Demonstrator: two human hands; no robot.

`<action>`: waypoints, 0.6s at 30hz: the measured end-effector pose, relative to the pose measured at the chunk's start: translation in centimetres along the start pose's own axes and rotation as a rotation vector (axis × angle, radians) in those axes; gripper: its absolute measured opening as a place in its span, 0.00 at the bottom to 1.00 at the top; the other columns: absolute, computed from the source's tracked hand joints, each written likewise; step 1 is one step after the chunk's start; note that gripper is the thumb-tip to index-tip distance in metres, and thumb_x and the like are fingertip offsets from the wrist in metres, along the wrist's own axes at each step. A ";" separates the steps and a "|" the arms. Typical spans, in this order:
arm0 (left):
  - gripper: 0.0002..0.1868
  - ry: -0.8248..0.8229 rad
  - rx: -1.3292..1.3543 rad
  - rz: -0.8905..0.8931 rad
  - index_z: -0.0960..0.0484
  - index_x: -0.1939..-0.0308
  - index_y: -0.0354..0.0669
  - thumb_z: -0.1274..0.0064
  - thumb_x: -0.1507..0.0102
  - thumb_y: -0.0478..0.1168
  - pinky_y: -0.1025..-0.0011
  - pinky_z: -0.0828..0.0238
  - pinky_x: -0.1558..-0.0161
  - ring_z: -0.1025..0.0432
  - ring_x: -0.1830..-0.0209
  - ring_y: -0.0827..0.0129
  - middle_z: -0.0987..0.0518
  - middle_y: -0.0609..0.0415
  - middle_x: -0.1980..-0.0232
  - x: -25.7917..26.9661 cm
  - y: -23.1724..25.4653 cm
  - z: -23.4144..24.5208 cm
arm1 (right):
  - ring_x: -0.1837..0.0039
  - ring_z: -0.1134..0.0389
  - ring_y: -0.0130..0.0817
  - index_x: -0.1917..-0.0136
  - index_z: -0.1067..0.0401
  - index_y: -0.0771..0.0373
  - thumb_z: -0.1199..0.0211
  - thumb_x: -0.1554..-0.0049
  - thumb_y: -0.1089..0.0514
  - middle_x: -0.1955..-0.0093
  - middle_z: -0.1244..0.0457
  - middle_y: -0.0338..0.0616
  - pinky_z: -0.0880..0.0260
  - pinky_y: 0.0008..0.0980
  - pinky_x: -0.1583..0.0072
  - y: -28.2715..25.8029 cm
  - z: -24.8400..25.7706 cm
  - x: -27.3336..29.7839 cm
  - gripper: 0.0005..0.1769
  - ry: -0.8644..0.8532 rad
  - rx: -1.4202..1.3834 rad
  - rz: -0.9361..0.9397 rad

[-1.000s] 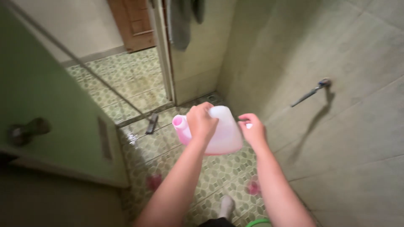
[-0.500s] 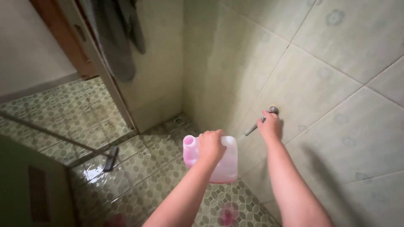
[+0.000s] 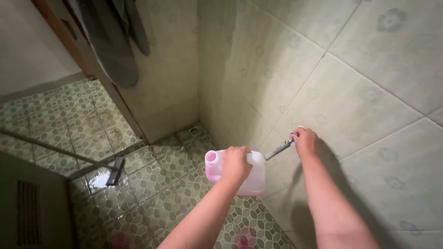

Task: Cleaning a bathroom floor by pouring liquid cleaner and scrubbing with a long-handled brush.

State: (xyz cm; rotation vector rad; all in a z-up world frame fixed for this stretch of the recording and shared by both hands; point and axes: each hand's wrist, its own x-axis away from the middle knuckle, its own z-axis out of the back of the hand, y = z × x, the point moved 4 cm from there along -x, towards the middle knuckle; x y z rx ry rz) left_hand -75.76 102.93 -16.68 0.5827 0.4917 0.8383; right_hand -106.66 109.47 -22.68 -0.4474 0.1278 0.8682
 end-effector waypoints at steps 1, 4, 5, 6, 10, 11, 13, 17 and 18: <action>0.18 0.008 -0.001 0.010 0.14 0.61 0.48 0.34 0.56 0.33 0.57 0.33 0.46 0.26 0.52 0.52 0.17 0.49 0.61 -0.1 -0.3 0.0 | 0.47 0.28 0.49 0.54 0.21 0.59 0.28 0.46 0.53 0.52 0.29 0.48 0.27 0.46 0.46 0.1 -0.6 -0.4 0.10 -0.005 -0.002 0.012; 0.18 0.035 -0.011 0.032 0.13 0.61 0.48 0.34 0.55 0.33 0.57 0.34 0.46 0.26 0.52 0.52 0.17 0.49 0.60 -0.2 -1.7 1.0 | 0.50 0.27 0.54 0.56 0.19 0.59 0.31 0.42 0.50 0.54 0.29 0.53 0.27 0.50 0.48 0.2 -2.1 -2.0 0.11 -0.013 0.132 -0.118; 0.18 0.026 -0.028 0.045 0.13 0.61 0.49 0.34 0.55 0.33 0.57 0.34 0.46 0.26 0.52 0.52 0.17 0.50 0.60 0.0 -2.2 1.3 | 0.49 0.27 0.55 0.55 0.20 0.61 0.30 0.42 0.48 0.53 0.29 0.56 0.27 0.50 0.48 0.6 -2.5 -2.4 0.14 -0.034 0.149 -0.229; 0.17 0.018 -0.046 0.059 0.13 0.61 0.49 0.34 0.55 0.33 0.57 0.34 0.46 0.26 0.52 0.53 0.16 0.50 0.60 0.2 -2.8 1.7 | 0.48 0.27 0.57 0.54 0.20 0.63 0.30 0.43 0.46 0.52 0.30 0.60 0.27 0.51 0.49 1.0 -2.8 -2.8 0.17 -0.056 0.167 -0.340; 0.17 0.041 -0.066 0.102 0.14 0.62 0.48 0.35 0.55 0.33 0.57 0.34 0.45 0.26 0.52 0.53 0.17 0.50 0.61 1.2 -5.1 4.1 | 0.48 0.28 0.57 0.52 0.22 0.64 0.28 0.45 0.46 0.51 0.30 0.60 0.27 0.51 0.49 -2.1 -2.4 -1.6 0.19 -0.071 0.238 -0.313; 0.17 0.055 -0.062 0.073 0.13 0.62 0.48 0.36 0.54 0.32 0.57 0.35 0.45 0.26 0.52 0.53 0.17 0.50 0.61 1.6 -5.9 4.7 | 0.48 0.29 0.57 0.51 0.25 0.64 0.25 0.52 0.45 0.50 0.31 0.59 0.28 0.52 0.52 -4.5 -2.2 -0.9 0.24 0.035 0.170 -0.225; 0.17 0.082 -0.062 0.052 0.13 0.62 0.48 0.38 0.54 0.30 0.57 0.35 0.45 0.26 0.52 0.53 0.17 0.51 0.62 2.4 -7.1 6.4 | 0.49 0.31 0.57 0.50 0.27 0.64 0.23 0.59 0.44 0.49 0.33 0.58 0.28 0.53 0.55 -9.5 -2.5 0.2 0.30 0.140 0.094 -0.122; 0.21 0.062 -0.066 -0.149 0.13 0.62 0.48 0.43 0.57 0.25 0.56 0.40 0.38 0.28 0.50 0.53 0.19 0.51 0.61 4.0 -8.4 10.5 | 0.51 0.34 0.43 0.42 0.36 0.61 0.32 0.47 0.51 0.49 0.37 0.51 0.32 0.43 0.52 -20.6 -8.8 0.8 0.25 -0.364 -0.697 -0.197; 0.22 0.039 -0.073 -0.210 0.13 0.62 0.48 0.45 0.57 0.24 0.54 0.43 0.34 0.30 0.49 0.53 0.20 0.51 0.60 4.3 -8.8 11.5 | 0.54 0.37 0.39 0.38 0.42 0.61 0.36 0.50 0.59 0.49 0.41 0.50 0.34 0.40 0.56 -24.3 -10.8 1.0 0.28 -0.574 -1.096 -0.192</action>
